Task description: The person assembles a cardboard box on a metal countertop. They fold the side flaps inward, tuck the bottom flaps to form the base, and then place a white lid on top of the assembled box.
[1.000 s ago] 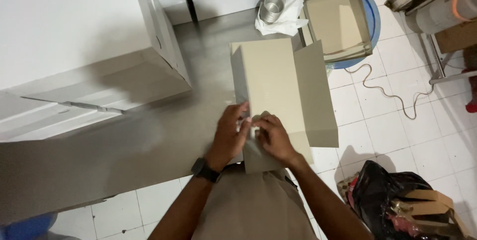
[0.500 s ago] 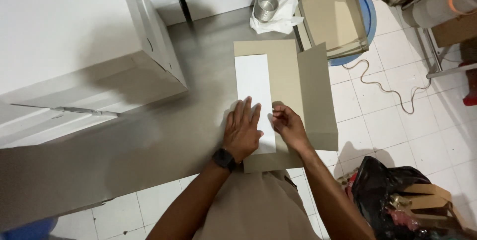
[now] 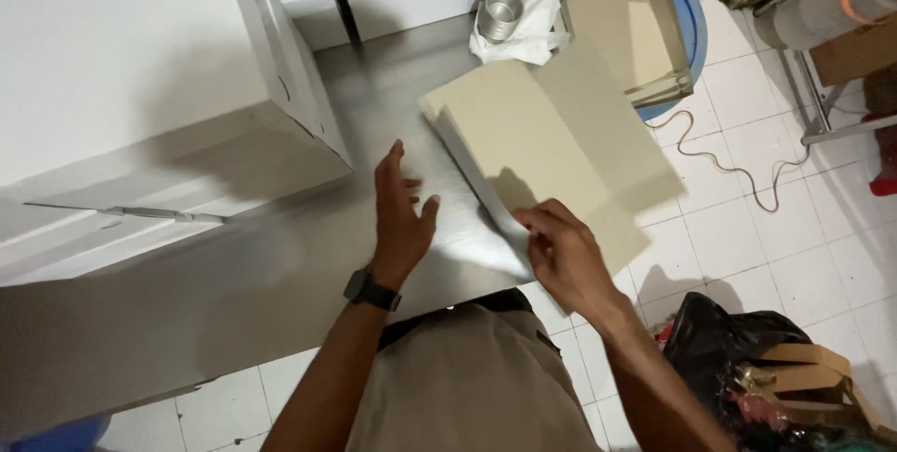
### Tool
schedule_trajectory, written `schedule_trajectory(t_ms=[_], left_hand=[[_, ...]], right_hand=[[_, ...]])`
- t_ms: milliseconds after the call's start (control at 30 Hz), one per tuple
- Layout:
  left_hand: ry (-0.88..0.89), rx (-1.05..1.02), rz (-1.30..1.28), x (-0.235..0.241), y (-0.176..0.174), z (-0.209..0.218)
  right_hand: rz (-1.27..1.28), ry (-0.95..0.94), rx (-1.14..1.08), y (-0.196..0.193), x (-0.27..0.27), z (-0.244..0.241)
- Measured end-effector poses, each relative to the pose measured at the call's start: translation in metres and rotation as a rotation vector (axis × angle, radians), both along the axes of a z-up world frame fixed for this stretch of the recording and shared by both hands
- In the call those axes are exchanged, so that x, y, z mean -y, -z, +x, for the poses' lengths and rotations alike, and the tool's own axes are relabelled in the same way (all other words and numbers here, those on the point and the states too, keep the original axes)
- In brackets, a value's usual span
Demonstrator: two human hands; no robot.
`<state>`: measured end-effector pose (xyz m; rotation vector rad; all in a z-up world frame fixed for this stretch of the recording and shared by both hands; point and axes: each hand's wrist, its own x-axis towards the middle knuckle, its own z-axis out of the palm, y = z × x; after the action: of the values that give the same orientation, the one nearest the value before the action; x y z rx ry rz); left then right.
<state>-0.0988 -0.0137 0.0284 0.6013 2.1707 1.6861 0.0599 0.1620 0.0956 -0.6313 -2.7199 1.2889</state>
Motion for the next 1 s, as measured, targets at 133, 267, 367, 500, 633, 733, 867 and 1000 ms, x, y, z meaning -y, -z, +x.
schedule_trajectory(t_ms=[133,267,367,500,633,733,867,1000], left_hand=[[0.007,0.018,0.082,0.006,0.032,0.001],[0.025,0.154,0.137,0.002,0.059,0.024],[0.04,0.294,0.206,0.003,0.07,0.037],[-0.066,0.588,0.256,0.01,0.031,0.035],[-0.103,0.433,-0.086,0.02,0.086,0.024],[-0.128,0.334,-0.237,0.024,0.104,0.016],[-0.057,0.226,-0.387,0.033,0.083,0.024],[0.082,0.024,-0.331,0.052,0.056,0.034]], right_hand=[[0.222,-0.077,0.004,-0.005,-0.004,0.024],[0.162,-0.09,0.032,0.004,0.002,0.04],[0.119,-0.116,0.039,0.011,0.011,0.045],[0.15,-0.218,0.092,0.028,0.027,0.052],[0.136,-0.288,0.078,0.04,0.04,0.037],[0.15,-0.332,0.039,0.046,0.045,0.016],[0.152,-0.339,0.027,0.058,0.059,-0.011],[0.086,-0.294,-0.102,0.075,0.065,-0.028]])
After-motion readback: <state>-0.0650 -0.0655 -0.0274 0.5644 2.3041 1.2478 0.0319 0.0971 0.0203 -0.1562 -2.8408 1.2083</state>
